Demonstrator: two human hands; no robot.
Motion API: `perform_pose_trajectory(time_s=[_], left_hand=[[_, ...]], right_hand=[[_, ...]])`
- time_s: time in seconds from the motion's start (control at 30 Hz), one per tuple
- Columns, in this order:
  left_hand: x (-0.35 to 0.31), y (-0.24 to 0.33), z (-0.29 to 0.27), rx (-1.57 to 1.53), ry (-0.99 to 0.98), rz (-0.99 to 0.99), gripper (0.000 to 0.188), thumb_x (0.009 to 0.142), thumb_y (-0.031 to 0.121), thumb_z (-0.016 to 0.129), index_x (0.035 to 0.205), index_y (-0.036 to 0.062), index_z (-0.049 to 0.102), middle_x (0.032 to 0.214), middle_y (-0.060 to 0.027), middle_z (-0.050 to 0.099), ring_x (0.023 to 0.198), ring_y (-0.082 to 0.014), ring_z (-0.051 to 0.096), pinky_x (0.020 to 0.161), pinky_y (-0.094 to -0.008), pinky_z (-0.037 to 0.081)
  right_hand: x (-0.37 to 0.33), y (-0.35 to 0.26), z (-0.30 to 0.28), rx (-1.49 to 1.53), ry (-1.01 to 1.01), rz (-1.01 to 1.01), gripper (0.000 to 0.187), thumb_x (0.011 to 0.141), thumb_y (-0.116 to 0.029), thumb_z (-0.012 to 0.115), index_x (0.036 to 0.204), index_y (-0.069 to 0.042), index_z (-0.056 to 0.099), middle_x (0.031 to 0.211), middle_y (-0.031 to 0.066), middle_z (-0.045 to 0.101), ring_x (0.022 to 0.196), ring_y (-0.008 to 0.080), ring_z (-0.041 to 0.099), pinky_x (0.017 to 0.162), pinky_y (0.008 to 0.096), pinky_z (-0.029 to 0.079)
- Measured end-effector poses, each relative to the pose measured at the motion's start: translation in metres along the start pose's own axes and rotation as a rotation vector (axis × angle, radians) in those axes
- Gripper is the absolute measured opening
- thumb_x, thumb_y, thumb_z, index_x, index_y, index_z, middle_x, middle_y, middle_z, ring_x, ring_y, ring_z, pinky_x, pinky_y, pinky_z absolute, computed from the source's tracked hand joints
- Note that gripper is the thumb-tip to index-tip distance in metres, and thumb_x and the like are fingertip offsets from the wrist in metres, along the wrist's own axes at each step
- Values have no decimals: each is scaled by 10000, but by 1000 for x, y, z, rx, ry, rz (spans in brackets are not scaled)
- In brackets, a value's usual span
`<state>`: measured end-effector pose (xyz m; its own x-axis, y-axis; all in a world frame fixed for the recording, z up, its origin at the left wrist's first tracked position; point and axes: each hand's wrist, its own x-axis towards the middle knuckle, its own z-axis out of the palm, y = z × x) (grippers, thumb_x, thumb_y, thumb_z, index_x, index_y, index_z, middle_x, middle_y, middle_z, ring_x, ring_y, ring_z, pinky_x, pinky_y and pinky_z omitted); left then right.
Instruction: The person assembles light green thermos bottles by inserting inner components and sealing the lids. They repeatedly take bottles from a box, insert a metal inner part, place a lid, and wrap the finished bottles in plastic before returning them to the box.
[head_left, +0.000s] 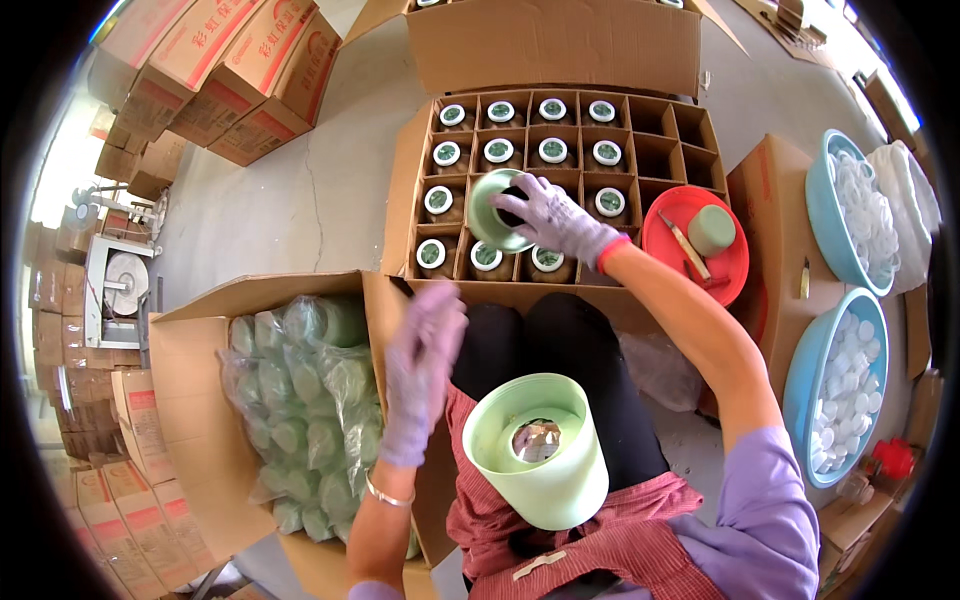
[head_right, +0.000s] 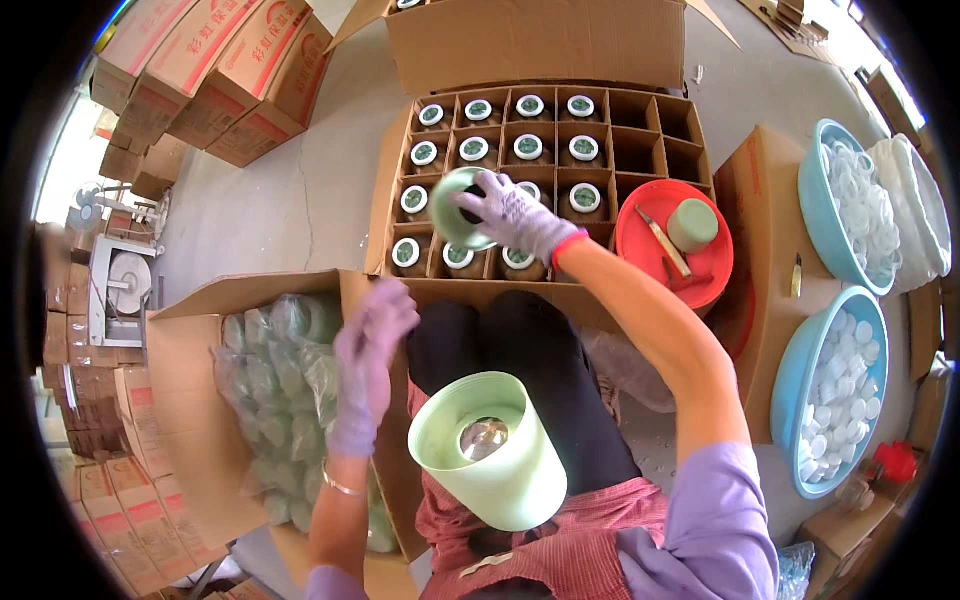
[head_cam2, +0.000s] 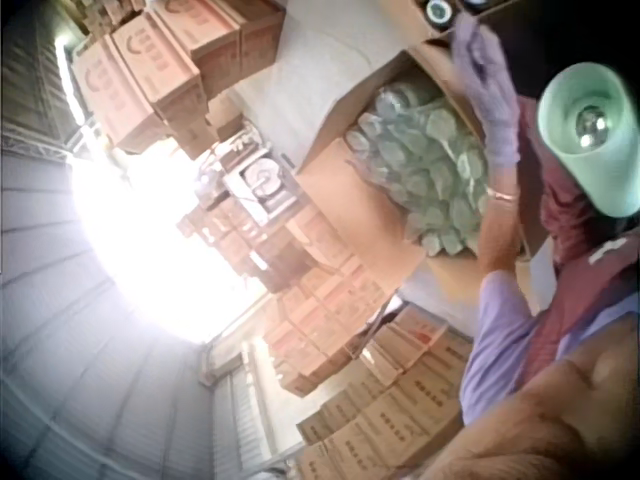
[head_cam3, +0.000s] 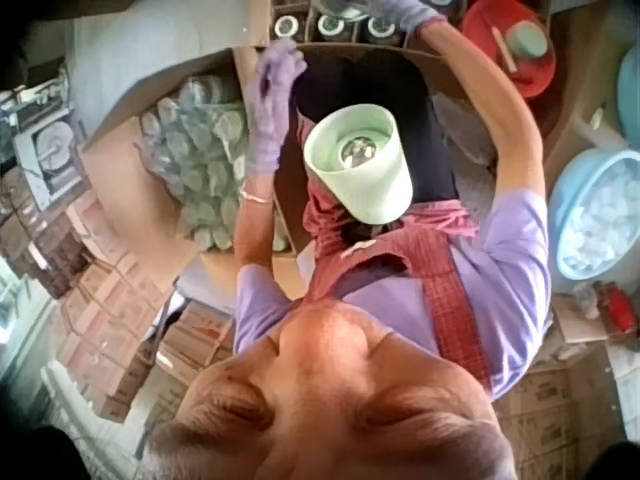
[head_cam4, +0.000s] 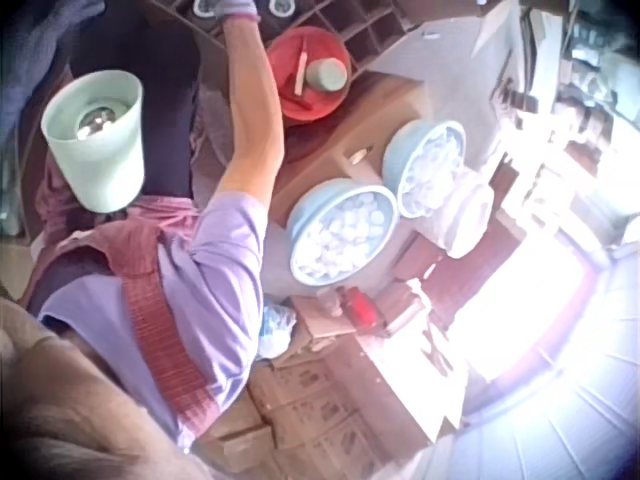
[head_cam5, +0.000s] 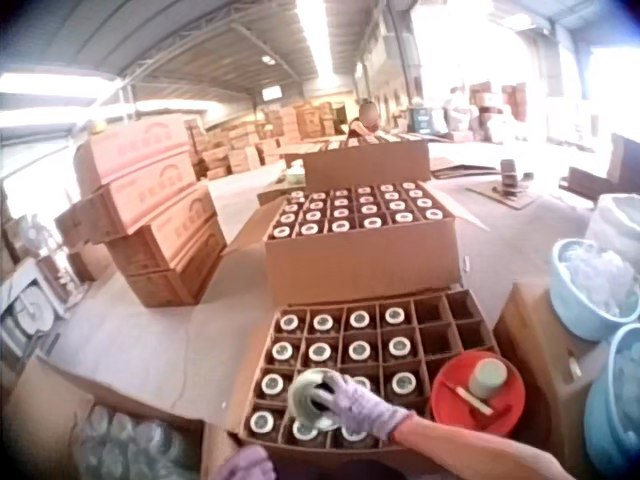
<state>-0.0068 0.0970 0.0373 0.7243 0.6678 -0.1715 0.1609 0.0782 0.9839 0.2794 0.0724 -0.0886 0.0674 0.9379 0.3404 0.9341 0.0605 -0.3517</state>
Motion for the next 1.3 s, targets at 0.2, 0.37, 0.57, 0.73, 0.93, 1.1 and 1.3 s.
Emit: perform_pose_trajectory(time_s=[0.2,0.37,0.57,0.73,0.93,1.1,1.3], left_hand=[[36,14,10,418,-128,356,547,1012,302,534,1453,3,411,1401,-139,496,1236,-211,517,1045,-348,433],[22,57,38,874,-210,1033,582,745,363,803,1281,175,677,1380,-107,567,1224,-375,504,1063,-476,385],[-14,46,42,-214,-17,217,493,1027,355,490,1404,36,495,1370,-121,562,1287,-261,518,1045,-421,452],[-32,55,52,-193,29,333,493,939,37,605,1403,8,442,1410,-153,505,1212,-321,572,1032,-452,468],[-27,54,41,720,-95,938,556,899,457,656,1313,85,639,1446,-193,465,1300,-375,421,1076,-479,362],[-52,17,6,409,-225,547,526,933,435,632,1261,24,646,1246,-179,624,1153,-346,578,1016,-426,451],[-59,27,11,435,-549,546,493,960,436,595,1225,24,655,1206,-169,649,1156,-366,587,1008,-432,465]], right_hand=[[-29,-134,-94,552,379,145,573,921,-240,677,1385,-4,437,1186,245,539,1015,405,618,888,412,526],[-67,-117,-88,809,333,-202,570,981,-447,565,1363,-31,495,1306,119,595,1195,247,584,1027,408,480],[-66,-144,-132,809,183,387,524,906,-327,687,1302,-17,540,1094,211,641,981,334,660,848,412,544],[-64,-177,-137,471,391,3,750,697,42,754,1384,-28,460,1295,234,444,1131,409,561,930,418,526],[-73,-163,-148,1658,-262,593,661,1016,-597,345,1141,-2,604,692,90,656,528,180,653,474,271,533],[-107,-133,-153,901,-102,874,333,1013,-277,467,985,-2,652,739,69,655,551,141,646,499,260,530],[-105,-169,-140,956,29,378,275,935,-208,602,1120,-12,660,1062,161,641,1054,272,625,917,360,499]])
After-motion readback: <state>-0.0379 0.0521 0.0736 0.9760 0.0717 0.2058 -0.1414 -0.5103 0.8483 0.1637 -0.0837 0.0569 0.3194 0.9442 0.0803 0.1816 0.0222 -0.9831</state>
